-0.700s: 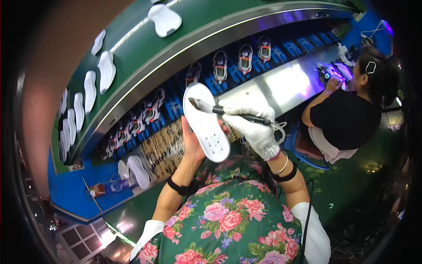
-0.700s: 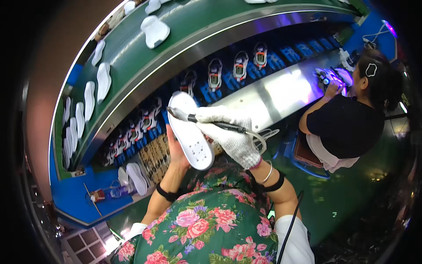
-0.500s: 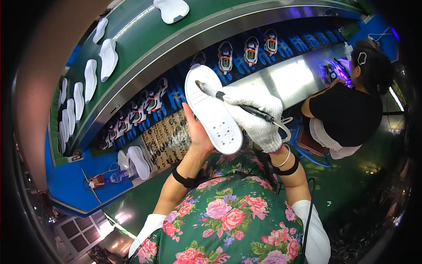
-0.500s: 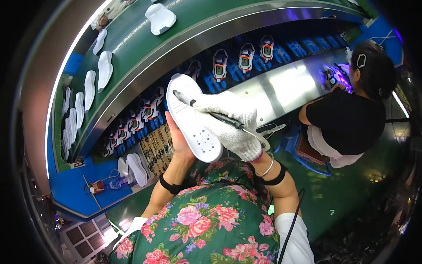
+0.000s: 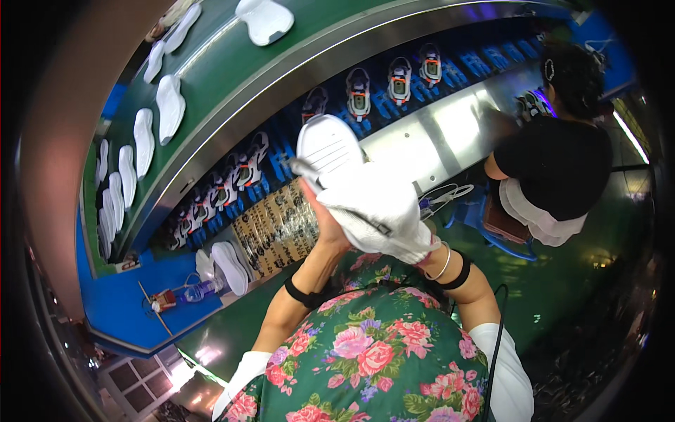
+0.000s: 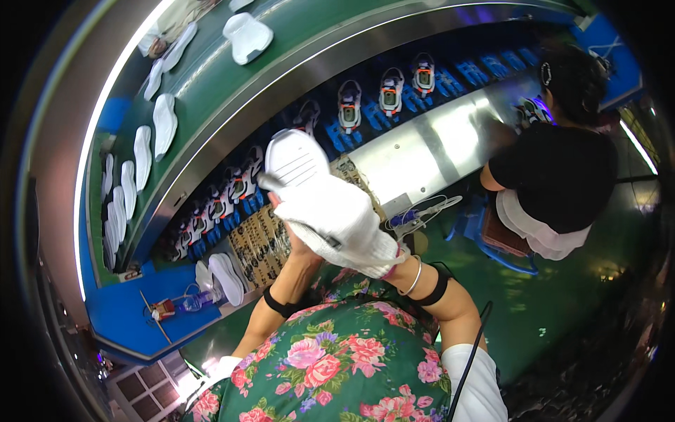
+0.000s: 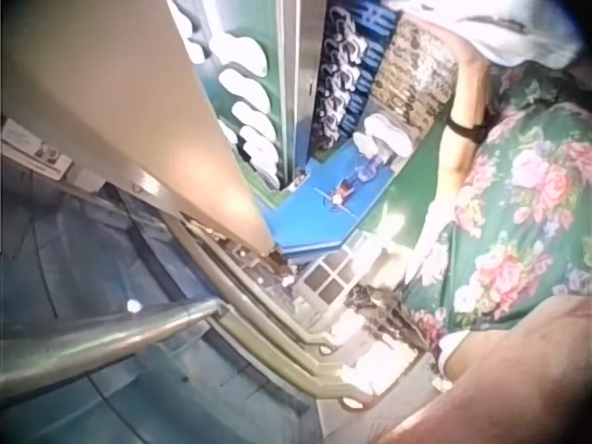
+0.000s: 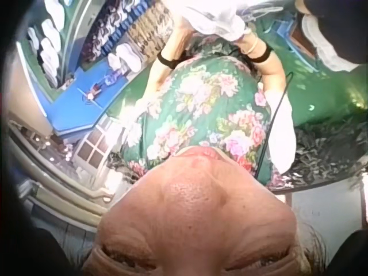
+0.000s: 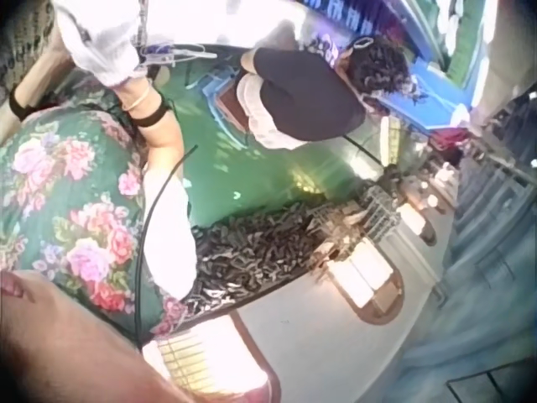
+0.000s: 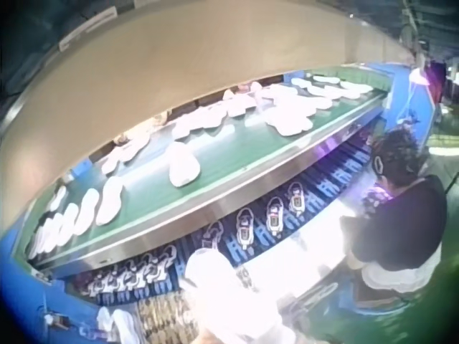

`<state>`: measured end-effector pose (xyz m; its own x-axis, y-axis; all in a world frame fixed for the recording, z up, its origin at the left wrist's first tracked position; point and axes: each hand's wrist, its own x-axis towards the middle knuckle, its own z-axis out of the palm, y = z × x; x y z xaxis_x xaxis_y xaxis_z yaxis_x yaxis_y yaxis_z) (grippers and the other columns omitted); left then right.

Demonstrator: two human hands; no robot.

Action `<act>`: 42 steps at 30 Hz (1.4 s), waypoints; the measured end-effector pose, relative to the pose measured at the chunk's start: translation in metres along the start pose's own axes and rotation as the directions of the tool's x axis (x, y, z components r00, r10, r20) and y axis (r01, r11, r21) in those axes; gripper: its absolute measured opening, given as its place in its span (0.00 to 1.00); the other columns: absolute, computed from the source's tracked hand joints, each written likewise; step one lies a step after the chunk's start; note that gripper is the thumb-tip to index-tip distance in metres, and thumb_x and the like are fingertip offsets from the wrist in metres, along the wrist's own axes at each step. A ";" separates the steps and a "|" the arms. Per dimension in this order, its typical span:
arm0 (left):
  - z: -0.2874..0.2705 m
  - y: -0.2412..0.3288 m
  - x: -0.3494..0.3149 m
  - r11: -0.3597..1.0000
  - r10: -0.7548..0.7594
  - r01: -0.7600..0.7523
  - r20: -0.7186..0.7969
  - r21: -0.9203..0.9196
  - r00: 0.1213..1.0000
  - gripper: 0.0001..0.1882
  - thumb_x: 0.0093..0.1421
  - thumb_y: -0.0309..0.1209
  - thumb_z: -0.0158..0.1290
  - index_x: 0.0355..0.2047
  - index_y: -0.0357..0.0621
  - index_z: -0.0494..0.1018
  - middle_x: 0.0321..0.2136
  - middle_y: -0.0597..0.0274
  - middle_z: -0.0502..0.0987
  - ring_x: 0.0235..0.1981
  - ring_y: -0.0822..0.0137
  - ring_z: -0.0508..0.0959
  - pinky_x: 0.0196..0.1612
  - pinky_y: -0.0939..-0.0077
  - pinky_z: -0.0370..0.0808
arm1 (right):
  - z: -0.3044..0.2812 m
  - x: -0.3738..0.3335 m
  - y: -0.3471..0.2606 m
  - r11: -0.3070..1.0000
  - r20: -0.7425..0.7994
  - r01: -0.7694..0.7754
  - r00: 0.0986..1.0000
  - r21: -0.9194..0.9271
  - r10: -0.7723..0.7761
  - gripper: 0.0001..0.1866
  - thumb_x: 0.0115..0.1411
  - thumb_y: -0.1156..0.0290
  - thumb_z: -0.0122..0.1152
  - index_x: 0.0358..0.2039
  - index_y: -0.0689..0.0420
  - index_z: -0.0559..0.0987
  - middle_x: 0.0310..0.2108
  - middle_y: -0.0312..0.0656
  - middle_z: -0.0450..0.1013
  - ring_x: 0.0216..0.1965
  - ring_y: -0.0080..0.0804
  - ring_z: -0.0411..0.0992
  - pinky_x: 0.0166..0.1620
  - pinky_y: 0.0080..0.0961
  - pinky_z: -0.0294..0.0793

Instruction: Applying adhesive to the bottom of shoe soles using a brush tool at a manufacturing assembly line station.

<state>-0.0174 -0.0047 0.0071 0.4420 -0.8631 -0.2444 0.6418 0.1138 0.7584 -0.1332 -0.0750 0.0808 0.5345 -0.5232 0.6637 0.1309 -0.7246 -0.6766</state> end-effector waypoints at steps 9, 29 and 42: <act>-0.016 0.002 0.001 0.998 0.042 -0.036 0.145 -0.043 0.989 0.46 0.65 0.71 0.28 0.70 0.50 0.53 0.65 0.59 0.63 0.64 0.58 0.65 0.67 0.61 0.61 | 0.006 -0.012 0.022 0.995 -0.018 0.084 0.996 -0.053 -0.085 0.14 0.52 0.74 0.68 0.41 0.55 0.85 0.41 0.45 0.81 0.42 0.41 0.79 0.46 0.33 0.78; -0.034 0.006 0.005 0.982 -0.062 0.070 0.052 -0.174 0.997 0.49 0.62 0.74 0.28 0.66 0.46 0.58 0.53 0.54 0.73 0.52 0.58 0.75 0.56 0.61 0.73 | 0.005 -0.031 0.035 0.983 0.082 0.180 0.981 -0.018 -0.178 0.17 0.52 0.75 0.67 0.45 0.55 0.84 0.42 0.43 0.81 0.41 0.41 0.79 0.45 0.34 0.79; -0.033 0.012 0.017 0.948 -0.160 0.215 0.233 -0.235 0.959 0.57 0.48 0.84 0.36 0.46 0.36 0.69 0.31 0.53 0.75 0.29 0.64 0.74 0.32 0.69 0.75 | 0.008 -0.046 0.032 0.980 0.069 0.152 0.984 0.131 -0.162 0.15 0.51 0.76 0.70 0.42 0.52 0.85 0.41 0.41 0.81 0.38 0.36 0.80 0.42 0.31 0.79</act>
<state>0.0186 -0.0021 -0.0080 0.1753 -0.9606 -0.2157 0.8508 0.0375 0.5242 -0.1470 -0.0705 0.0262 0.5624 -0.3672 0.7408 0.3187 -0.7304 -0.6041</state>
